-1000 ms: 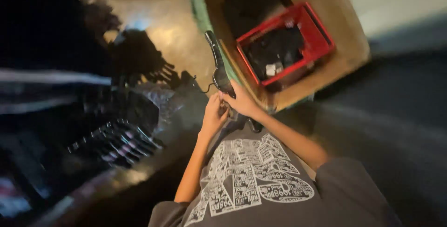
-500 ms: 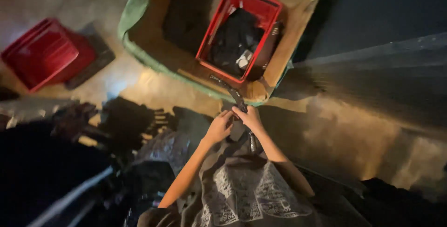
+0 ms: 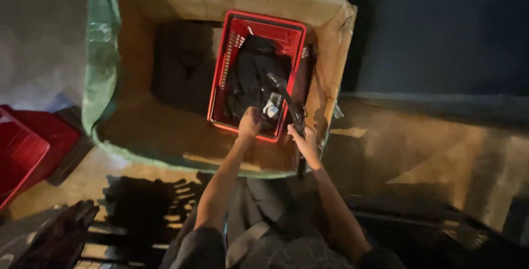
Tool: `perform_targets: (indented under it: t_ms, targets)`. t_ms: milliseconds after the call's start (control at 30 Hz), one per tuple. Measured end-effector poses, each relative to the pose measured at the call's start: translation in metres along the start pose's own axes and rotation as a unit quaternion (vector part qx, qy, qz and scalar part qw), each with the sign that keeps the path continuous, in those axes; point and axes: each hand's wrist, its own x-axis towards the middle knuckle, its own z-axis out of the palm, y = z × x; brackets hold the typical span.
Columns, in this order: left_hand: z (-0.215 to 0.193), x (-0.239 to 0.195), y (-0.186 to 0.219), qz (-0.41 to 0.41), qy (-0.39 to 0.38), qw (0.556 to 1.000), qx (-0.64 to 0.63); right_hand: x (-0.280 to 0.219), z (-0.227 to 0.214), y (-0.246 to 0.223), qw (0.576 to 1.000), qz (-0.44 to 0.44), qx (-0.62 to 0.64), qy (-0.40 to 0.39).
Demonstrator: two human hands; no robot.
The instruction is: The person removes black pants from a red basket, places them on a hanger, and hangs them on a clothing rack. The person repeats this process with several other black garments, using a white cloth to wipe the hangers before use.
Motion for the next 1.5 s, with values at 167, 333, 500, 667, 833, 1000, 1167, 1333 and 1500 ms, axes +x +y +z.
perform_targets:
  t_ms: [167,333,500,667,833,1000,1167,1333,1500]
  targets:
    - [0.043,0.052,-0.089,0.177,0.113,0.974,0.082,0.03,0.03,0.05,0.987,0.024,0.159,0.022]
    - [0.069,0.066,-0.138,-0.029,-0.067,0.976,0.203,0.036,0.028,0.073,0.985,0.049,0.16,0.038]
    - [0.013,0.047,-0.082,-0.061,-0.121,0.943,0.304,0.021,0.011,0.058,0.983,0.073,0.159,0.06]
    - [-0.082,0.014,-0.054,0.088,0.044,0.995,0.032,-0.005,-0.02,-0.039,0.986,0.04,0.157,0.046]
    - [-0.138,-0.061,-0.002,-0.092,0.03,0.936,-0.339,-0.028,-0.044,-0.124,0.99,0.002,0.143,0.014]
    - [-0.188,-0.12,0.056,-0.04,0.055,0.809,-0.583,-0.04,-0.046,-0.164,0.998,0.065,0.024,-0.007]
    - [-0.269,-0.134,0.324,-0.002,0.005,0.866,-0.5,-0.057,-0.043,-0.257,0.972,-0.222,-0.003,-0.072]
    - [-0.294,-0.126,0.34,0.123,0.056,0.865,-0.484,-0.011,-0.031,-0.282,0.946,-0.321,-0.032,-0.032]
    - [-0.339,-0.147,0.377,0.254,0.12,0.865,-0.415,0.044,-0.066,-0.32,0.94,-0.336,-0.036,0.051]
